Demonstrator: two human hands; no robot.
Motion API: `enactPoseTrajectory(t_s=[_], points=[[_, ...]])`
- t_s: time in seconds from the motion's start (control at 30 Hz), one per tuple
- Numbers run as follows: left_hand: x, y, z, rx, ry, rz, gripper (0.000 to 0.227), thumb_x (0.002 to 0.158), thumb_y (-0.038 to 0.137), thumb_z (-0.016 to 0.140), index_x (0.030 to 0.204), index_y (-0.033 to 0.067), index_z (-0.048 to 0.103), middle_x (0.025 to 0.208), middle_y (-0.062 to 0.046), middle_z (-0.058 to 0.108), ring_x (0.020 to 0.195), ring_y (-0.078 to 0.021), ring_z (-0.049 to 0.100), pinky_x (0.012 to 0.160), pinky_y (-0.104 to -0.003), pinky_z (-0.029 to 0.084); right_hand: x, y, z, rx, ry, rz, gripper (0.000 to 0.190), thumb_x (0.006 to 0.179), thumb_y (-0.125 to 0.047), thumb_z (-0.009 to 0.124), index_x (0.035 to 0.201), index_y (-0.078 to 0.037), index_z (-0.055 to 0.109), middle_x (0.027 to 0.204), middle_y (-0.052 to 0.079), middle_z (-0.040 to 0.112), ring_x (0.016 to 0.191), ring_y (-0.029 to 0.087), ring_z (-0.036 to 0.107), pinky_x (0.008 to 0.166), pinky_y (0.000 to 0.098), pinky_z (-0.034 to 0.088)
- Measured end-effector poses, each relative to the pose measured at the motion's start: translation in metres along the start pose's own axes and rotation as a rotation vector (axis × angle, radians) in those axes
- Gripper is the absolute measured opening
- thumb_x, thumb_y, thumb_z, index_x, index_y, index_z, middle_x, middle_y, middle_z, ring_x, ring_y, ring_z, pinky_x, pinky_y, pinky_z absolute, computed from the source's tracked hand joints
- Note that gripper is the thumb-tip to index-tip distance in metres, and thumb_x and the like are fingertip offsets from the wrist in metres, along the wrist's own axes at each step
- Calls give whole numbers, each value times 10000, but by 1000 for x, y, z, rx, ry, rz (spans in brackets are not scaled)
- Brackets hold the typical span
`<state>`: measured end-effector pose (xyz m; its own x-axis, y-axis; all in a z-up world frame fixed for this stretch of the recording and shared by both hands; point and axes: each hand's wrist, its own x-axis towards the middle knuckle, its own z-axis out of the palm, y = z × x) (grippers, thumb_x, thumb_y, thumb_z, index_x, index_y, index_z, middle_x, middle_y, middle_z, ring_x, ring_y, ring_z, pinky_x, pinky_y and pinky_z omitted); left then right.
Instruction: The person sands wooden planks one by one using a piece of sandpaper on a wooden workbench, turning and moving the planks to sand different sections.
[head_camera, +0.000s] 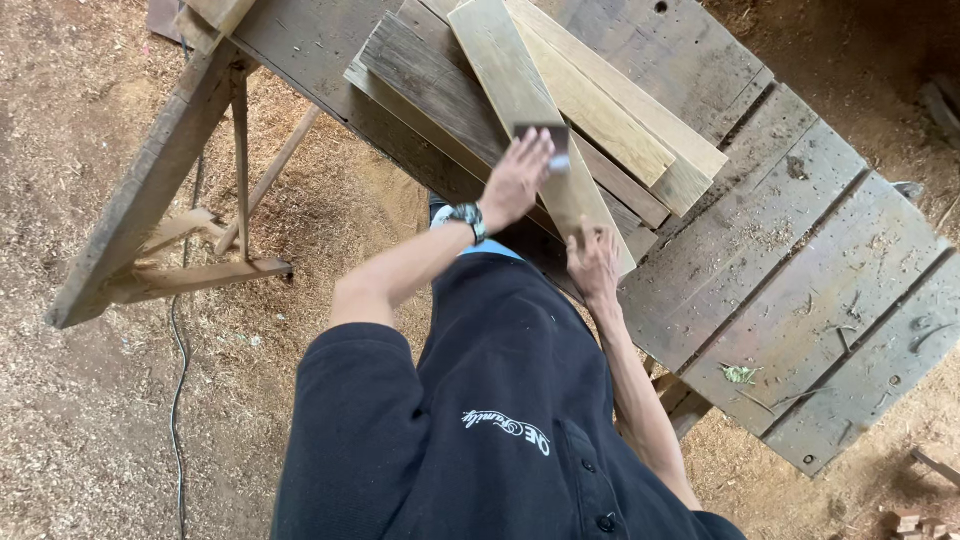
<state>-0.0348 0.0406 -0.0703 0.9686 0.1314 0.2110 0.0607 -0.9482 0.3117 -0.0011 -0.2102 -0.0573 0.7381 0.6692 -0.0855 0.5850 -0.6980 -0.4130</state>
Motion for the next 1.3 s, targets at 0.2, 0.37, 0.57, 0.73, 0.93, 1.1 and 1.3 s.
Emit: enactPoseTrajectory(t_s=[0.2,0.37,0.57,0.73,0.93,1.1,1.3], points=[[-42,43,-8,-261,-8,108,571,965,145,602,1503,35,444,1605,-168,398,1512,-335,333,1239,-493,280,33,-25,-12,126,200,-336,887,921,-256,713,1601,35,223,1611,310,310,1502,444,298,1230,522,258],[-31,2,-7,-278,-178,128,579,915,35,598,1487,94,524,1574,-61,492,1530,-227,390,1286,-403,304,55,-45,2,217,58,-353,736,998,-197,665,1598,6,289,1656,230,302,1552,378,280,1262,492,266],[-5,-32,-34,-374,-205,253,580,820,24,625,1398,57,609,1505,-103,561,1449,-252,423,1222,-456,255,71,-62,10,85,47,-310,565,1037,-45,505,1577,49,367,1642,271,332,1545,425,292,1269,501,276],[31,-83,-76,-417,-387,198,313,875,59,643,1165,129,735,1491,-50,605,1440,-224,512,1290,-381,336,101,-89,28,95,55,-268,533,1038,-17,496,1534,116,354,1670,305,255,1568,475,232,1290,508,269],[25,-143,-86,-534,22,-218,328,919,36,613,1234,81,695,1470,-121,593,1411,-302,523,1235,-431,367,158,-122,27,18,-32,-285,615,942,25,513,1537,122,390,1654,337,215,1548,490,197,1257,553,246],[19,-164,-91,-536,37,-283,475,894,45,593,1369,40,608,1528,-172,514,1469,-338,445,1238,-444,344,234,-136,20,59,-50,-361,603,966,12,526,1551,97,404,1682,309,224,1581,478,173,1299,544,235],[16,-175,-85,-462,-57,-209,516,896,108,617,1402,26,560,1568,-159,449,1479,-325,400,1221,-464,334,322,-170,25,113,-79,-385,603,963,-35,534,1561,5,463,1683,279,226,1562,466,177,1278,522,208]])
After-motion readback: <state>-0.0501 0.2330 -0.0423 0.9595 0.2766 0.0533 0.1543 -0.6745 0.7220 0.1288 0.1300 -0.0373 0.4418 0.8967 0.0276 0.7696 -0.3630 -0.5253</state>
